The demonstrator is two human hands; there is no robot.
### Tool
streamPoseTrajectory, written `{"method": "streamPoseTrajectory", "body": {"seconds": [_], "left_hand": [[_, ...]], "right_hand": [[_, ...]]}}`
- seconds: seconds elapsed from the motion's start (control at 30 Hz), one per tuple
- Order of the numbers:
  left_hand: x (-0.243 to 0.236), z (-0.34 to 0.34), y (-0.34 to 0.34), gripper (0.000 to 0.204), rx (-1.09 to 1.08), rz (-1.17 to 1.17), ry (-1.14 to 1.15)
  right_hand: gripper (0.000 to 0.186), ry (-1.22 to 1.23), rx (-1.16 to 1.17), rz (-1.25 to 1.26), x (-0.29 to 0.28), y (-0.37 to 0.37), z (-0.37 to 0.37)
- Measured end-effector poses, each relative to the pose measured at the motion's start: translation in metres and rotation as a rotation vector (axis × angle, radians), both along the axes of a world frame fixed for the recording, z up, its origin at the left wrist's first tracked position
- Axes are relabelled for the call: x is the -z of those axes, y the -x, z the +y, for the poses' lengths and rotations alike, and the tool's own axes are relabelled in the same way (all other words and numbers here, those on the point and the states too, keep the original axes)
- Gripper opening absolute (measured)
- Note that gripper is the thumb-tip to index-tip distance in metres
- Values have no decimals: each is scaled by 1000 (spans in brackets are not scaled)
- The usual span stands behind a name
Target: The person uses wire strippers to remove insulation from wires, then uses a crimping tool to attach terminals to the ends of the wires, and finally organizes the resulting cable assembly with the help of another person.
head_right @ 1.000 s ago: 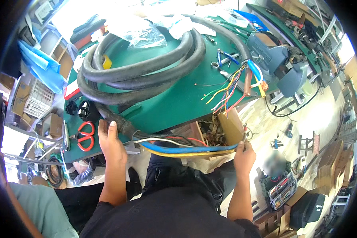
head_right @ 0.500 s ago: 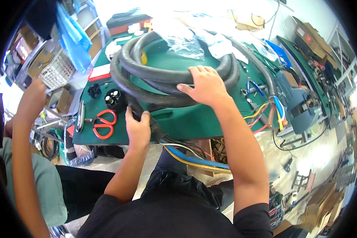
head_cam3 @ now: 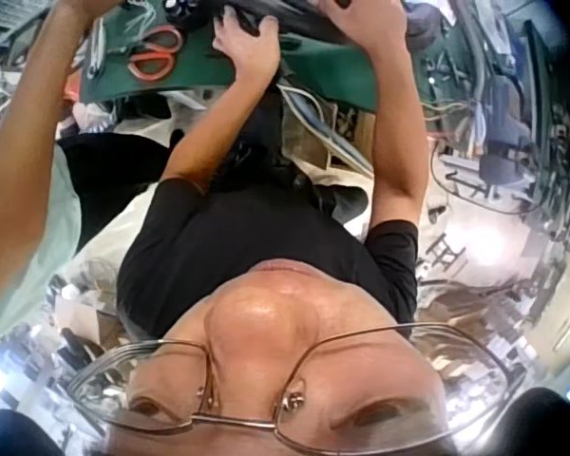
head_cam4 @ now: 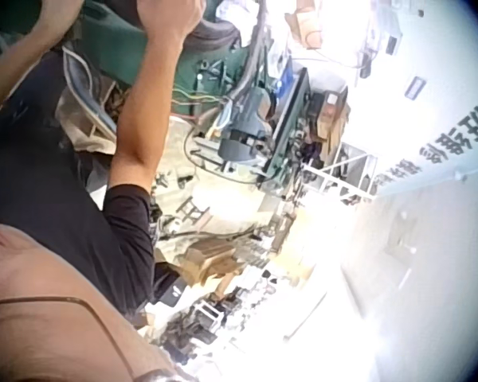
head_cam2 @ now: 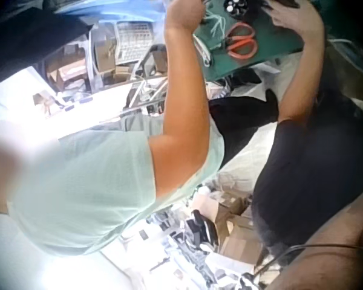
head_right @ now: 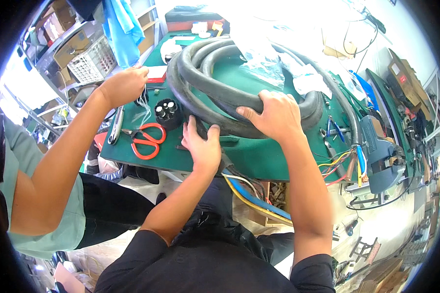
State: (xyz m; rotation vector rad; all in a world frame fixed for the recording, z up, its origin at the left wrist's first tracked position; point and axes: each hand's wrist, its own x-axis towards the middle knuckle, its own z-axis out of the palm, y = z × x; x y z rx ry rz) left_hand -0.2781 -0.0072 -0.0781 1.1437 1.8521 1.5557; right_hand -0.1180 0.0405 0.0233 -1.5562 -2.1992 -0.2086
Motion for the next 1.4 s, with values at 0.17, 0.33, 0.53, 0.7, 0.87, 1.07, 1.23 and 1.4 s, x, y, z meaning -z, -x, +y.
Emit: {"method": "streamPoseTrajectory", "body": {"seconds": [0.17, 0.33, 0.53, 0.7, 0.87, 1.07, 1.23, 1.4], "left_hand": [[-7, 15, -4, 84, -24, -8, 17], [-9, 26, -4, 87, -30, 17, 54], [-4, 37, -3, 89, -42, 36, 38], [-1, 40, 1, 87, -62, 64, 15], [7, 24, 22, 82, 124, 32, -87], [-26, -19, 94, 82, -121, 610, -381], [-26, 12, 157, 106, 217, 561, -112], [-33, 28, 178, 107, 529, 429, -2]], "right_hand": [[65, -43, 20, 12, 3, 16, -2], [64, -50, 40, 12, -1, 35, -6], [61, 132, 113, -25, -19, 56, -12], [58, -102, 54, 6, 3, 58, -9], [57, -139, 39, 45, 5, 51, -10], [65, -36, 30, 84, 8, 50, -13], [63, -133, -10, 48, 13, 43, -15], [58, -146, -26, 70, 8, 48, -16]]}}
